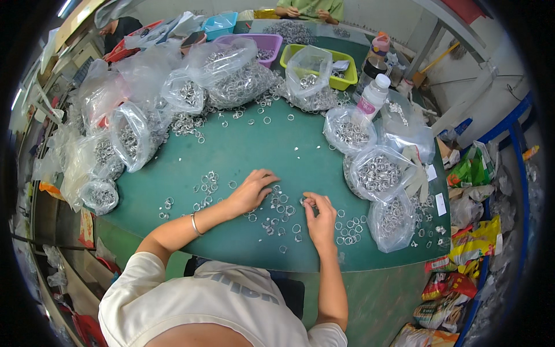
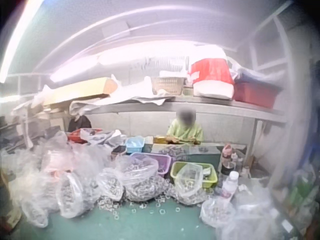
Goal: The person sorts small silver metal rings on a green table by hand, picking them up from the workbench and moving them into different groups.
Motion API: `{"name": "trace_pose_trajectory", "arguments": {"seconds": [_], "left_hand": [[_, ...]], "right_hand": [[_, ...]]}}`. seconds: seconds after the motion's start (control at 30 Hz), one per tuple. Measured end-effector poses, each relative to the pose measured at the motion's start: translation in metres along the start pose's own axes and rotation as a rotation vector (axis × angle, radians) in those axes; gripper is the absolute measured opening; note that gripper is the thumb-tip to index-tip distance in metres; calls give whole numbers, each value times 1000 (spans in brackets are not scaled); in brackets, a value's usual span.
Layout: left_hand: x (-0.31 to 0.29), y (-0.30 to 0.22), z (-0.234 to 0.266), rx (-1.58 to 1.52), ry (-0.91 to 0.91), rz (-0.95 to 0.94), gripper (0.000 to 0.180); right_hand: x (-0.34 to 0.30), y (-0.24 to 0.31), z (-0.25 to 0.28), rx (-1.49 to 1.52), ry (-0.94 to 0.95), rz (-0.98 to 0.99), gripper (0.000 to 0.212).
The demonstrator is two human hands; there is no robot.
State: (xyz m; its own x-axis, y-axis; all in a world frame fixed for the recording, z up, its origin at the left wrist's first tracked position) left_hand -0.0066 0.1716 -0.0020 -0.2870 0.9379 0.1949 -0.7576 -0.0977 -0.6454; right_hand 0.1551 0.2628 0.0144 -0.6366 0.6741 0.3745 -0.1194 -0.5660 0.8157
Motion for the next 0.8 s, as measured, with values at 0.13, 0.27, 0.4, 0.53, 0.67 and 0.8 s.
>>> {"name": "trace_pose_trajectory", "arguments": {"seconds": [0.13, 0.27, 0.4, 0.53, 0.67, 0.8], "left_hand": [[13, -15, -15, -519, 134, 76, 29], [22, -13, -35, -1130, 403, 435, 22], [141, 2, 37, -670, 10, 72, 20], [254, 23, 96, -304, -314, 114, 29], [256, -6, 97, -91, -367, 78, 44], [163, -40, 82, -322, -336, -174, 39]], "right_hand": [[1, -6, -10, 254, -21, -159, 27], [20, 13, -9, 222, -46, -68, 26], [25, -12, 5, 110, -143, -173, 30], [31, 4, -36, -32, 158, -59, 35], [27, -7, -54, -90, 245, -54, 35], [26, -31, -30, 146, 202, -356, 35]]}}
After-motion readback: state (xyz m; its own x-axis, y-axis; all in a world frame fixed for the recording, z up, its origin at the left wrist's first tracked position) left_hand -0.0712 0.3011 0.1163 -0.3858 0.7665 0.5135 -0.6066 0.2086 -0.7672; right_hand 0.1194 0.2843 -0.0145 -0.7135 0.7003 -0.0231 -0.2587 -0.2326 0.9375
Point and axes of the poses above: each hand's wrist, its own x-axis towards the middle knuckle, its own z-axis out of the back of the hand, y = z × x, the point moved 8 cm from there along x, towards the middle knuckle, and after that the axes turned 3 degrees about z, right-handed, at the moved point
